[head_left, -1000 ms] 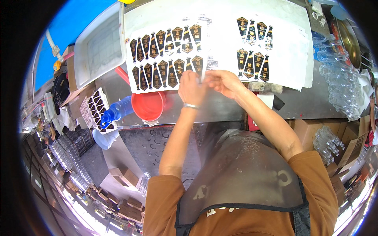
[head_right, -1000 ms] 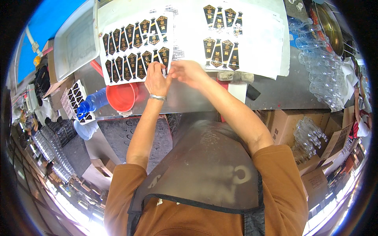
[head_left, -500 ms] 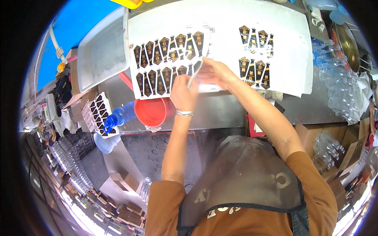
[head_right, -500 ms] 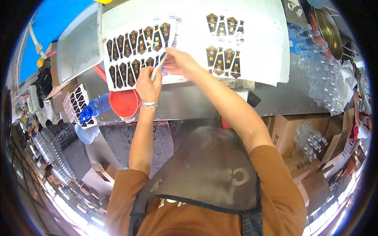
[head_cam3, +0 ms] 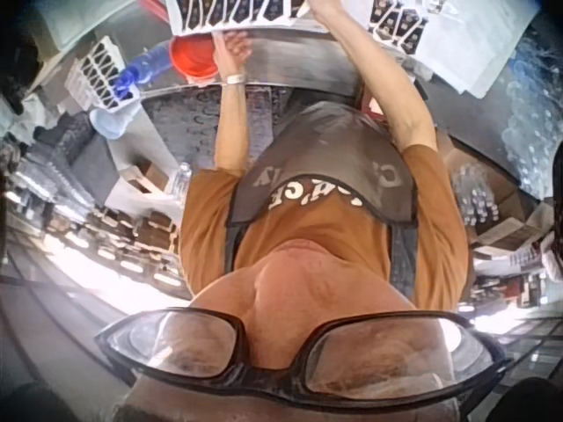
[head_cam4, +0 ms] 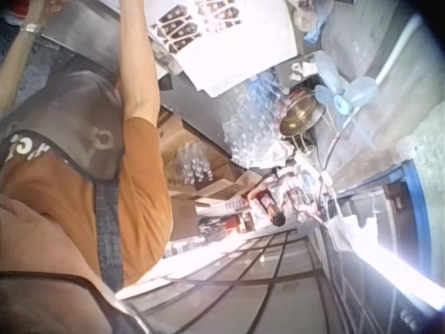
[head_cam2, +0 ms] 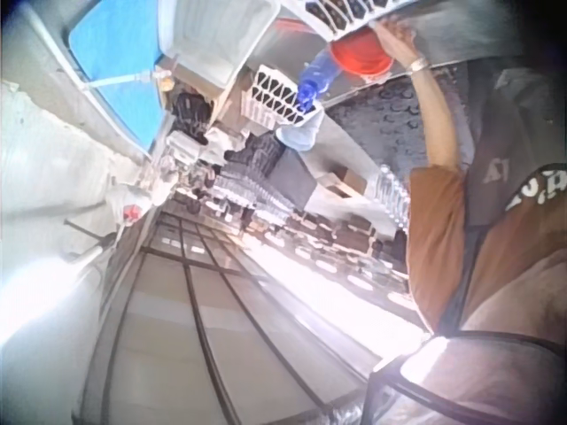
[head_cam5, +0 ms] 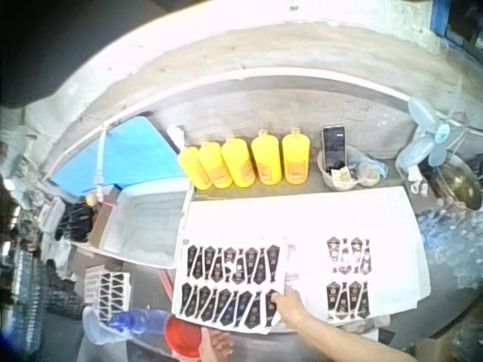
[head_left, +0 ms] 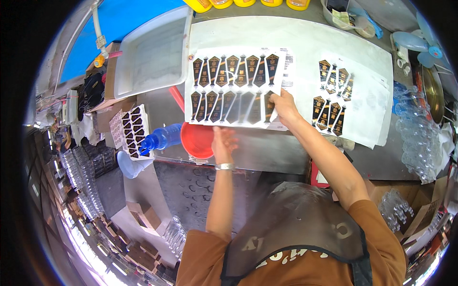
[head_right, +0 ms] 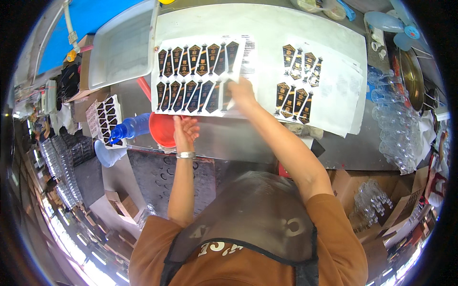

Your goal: The person arranges empty plastic bottles on a table, then applies printed labels to each bottle by hand. The person peels labels from sheets and wraps them around the bottles, smoothing them into place.

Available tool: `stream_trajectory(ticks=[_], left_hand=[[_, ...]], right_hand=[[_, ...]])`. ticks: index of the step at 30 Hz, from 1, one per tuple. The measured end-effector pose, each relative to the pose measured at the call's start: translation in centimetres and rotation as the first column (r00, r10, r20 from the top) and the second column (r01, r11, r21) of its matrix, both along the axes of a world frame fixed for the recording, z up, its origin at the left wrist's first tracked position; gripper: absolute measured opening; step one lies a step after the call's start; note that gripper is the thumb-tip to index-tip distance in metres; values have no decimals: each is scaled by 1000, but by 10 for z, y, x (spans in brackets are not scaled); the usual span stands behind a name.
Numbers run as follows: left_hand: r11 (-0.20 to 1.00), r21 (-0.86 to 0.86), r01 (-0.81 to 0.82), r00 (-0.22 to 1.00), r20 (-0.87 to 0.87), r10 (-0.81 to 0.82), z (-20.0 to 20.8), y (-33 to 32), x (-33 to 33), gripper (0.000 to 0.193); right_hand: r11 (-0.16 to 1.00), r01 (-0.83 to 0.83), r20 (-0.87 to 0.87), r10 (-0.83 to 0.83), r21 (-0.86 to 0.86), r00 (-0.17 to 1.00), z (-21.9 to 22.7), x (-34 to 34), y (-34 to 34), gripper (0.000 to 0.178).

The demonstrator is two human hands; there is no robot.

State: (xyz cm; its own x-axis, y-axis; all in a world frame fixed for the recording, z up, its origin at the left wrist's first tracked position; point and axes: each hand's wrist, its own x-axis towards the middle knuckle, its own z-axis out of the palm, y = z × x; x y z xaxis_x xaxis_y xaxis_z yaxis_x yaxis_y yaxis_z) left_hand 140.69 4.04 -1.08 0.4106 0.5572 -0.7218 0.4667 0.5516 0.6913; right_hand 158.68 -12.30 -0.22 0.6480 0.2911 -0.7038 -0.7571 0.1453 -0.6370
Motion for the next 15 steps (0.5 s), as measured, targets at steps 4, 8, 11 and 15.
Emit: stream_trajectory(ticks=[4, 8, 11, 15], left_hand=[[955, -168, -243, 876, 384, 291, -10, 66, 25, 59], [938, -151, -312, 874, 341, 346, -56, 139, 30, 39], [937, -96, -337, 859, 376, 347, -50, 144, 45, 47], [919, 63, -389, 818, 483, 313, 12, 102, 60, 47]], right_hand=[[998, -45, 134, 49, -35, 990, -23, 0, -6, 29], [998, -49, 221, 39, 40, 975, -41, 0, -8, 29], [996, -85, 350, 75, 12, 934, -36, -4, -9, 31], [999, -47, 459, 35, 14, 888, -18, -8, -25, 33]])
